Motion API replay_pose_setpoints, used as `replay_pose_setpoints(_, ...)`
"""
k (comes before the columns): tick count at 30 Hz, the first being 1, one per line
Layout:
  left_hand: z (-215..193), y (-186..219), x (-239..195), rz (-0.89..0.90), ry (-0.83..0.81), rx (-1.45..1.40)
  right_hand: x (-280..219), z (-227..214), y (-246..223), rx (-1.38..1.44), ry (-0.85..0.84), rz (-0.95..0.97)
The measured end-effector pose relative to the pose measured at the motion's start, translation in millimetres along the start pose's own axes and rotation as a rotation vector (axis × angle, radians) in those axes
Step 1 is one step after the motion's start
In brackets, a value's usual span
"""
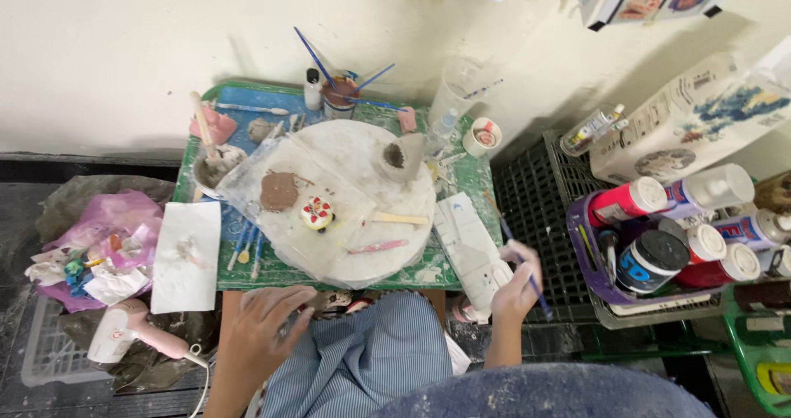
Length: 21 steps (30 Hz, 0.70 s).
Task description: The person paints a small clay mushroom and a yellow object with a brush before using a wooden tool to carve teeth inside the mouth of a clay shark head.
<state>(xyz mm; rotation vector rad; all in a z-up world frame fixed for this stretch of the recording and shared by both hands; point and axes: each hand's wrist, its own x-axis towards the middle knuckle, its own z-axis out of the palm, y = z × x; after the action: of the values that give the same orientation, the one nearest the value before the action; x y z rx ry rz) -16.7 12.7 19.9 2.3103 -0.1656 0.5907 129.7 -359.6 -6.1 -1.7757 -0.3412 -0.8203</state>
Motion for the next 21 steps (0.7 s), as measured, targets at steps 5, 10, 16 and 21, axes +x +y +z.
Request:
replay_pose_setpoints(5,-8.7,-24.2,-3.0,-0.031,0.158,0.016,84.9,57.0,-0.9,0.267,-0.021,0.16)
replay_pose_setpoints(10,-12.7,-51.4,-6.4,-0.061,0.261,0.02,192.8,180.7,-5.9,-0.092,-0.495,0.133)
replay_pose_setpoints(16,-42.2,-70.0,18.0,-0.119,0.235,0.047,230.2,279.9,4.6,-0.436,-0.718,0.078)
replay_pose_setpoints(21,-48.4,-73.8,105.7,-0.137,0.204,-0.08,235.8,320.7,46.5,-0.537,-0.804,0.002)
